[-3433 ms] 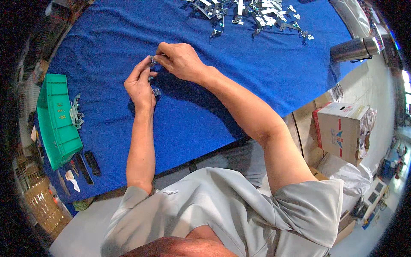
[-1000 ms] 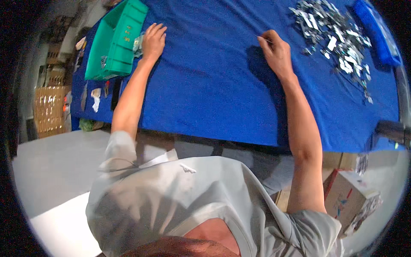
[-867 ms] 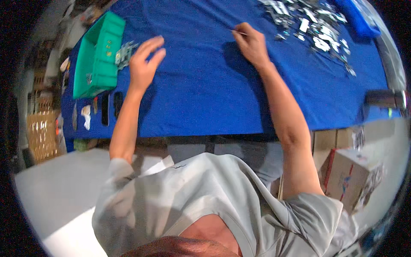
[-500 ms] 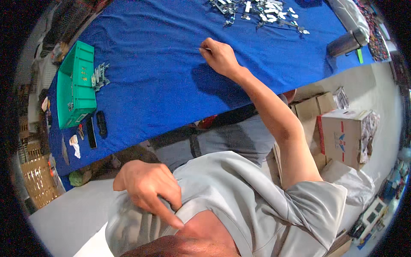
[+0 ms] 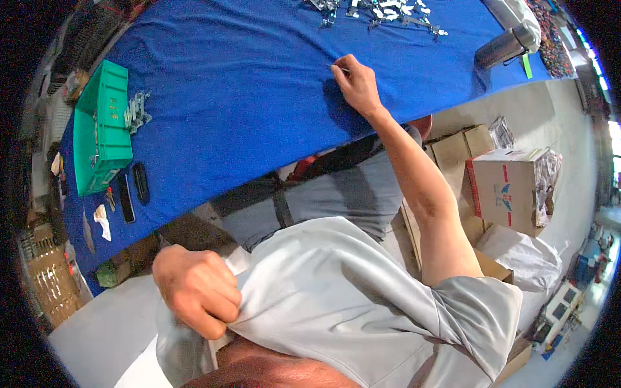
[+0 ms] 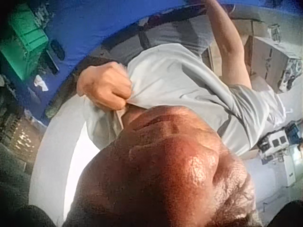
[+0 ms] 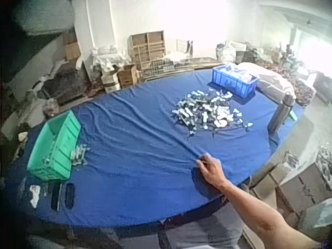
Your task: Assembling electronic components by hand at a workbench.
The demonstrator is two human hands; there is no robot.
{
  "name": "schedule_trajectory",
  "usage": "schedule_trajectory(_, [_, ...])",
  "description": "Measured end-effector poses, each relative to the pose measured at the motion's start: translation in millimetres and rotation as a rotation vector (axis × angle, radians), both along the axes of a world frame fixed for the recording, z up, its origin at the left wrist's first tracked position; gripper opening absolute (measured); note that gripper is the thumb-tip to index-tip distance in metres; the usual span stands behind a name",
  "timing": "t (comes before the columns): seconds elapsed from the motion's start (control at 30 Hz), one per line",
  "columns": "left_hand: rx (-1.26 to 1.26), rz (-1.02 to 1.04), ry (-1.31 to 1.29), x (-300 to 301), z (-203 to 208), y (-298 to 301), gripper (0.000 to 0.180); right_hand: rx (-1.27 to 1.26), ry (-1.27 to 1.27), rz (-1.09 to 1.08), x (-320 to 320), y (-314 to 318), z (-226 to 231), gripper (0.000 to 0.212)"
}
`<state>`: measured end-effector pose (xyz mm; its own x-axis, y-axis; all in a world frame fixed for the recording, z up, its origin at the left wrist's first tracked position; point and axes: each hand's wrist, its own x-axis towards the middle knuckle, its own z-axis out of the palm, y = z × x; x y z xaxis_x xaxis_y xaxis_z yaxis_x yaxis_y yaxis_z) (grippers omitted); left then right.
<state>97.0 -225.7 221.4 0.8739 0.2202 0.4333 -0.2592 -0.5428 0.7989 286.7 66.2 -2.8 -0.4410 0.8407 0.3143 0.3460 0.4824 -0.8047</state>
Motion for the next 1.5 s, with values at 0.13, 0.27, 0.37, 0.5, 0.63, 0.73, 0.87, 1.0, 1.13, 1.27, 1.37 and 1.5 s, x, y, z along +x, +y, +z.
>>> schedule_trajectory(0.13, [-0.546,0.327,-0.604,1,-19,-16,0.036,0.046,0.019,0.007,-2,3,-7,0.02])
schedule_trajectory(0.27, [-0.719,0.362,-0.73,0,-25,-29,0.03,0.106,0.063,0.024,-2,0,-5,0.018])
schedule_trajectory(0.37, [-0.747,0.492,-0.733,29,-27,-18,0.03,0.046,0.033,0.02,-1,0,2,0.019])
schedule_trajectory(0.5, [-0.804,0.619,-0.752,26,-32,-42,0.029,0.055,0.052,0.038,8,11,-16,0.02])
schedule_trajectory(0.63, [-0.923,0.687,-0.782,34,-38,-72,0.028,0.193,0.007,0.072,0,8,-6,0.019])
schedule_trajectory(0.73, [-0.996,0.694,-0.761,53,-31,-90,0.027,0.088,0.044,0.077,8,8,-8,0.02])
schedule_trajectory(0.87, [-1.032,0.812,-0.72,64,-25,-79,0.026,0.019,0.03,0.089,2,5,-3,0.02])
schedule_trajectory(1.0, [-1.073,0.903,-0.669,71,-31,-54,0.025,-0.02,0.069,0.084,4,8,-12,0.02])
schedule_trajectory(1.13, [-1.108,0.989,-0.612,91,-15,-61,0.024,0.072,0.01,0.054,8,13,-13,0.021])
schedule_trajectory(1.27, [-1.134,1.081,-0.555,104,0,-65,0.023,0.059,-0.036,0.025,6,9,-9,0.023])
schedule_trajectory(1.37, [-1.161,1.132,-0.514,111,1,-58,0.023,0.019,-0.049,0.015,7,10,-6,0.022])
schedule_trajectory(1.5, [-1.205,1.184,-0.459,108,1,-48,0.022,0.055,-0.023,0.03,6,9,-10,0.02])
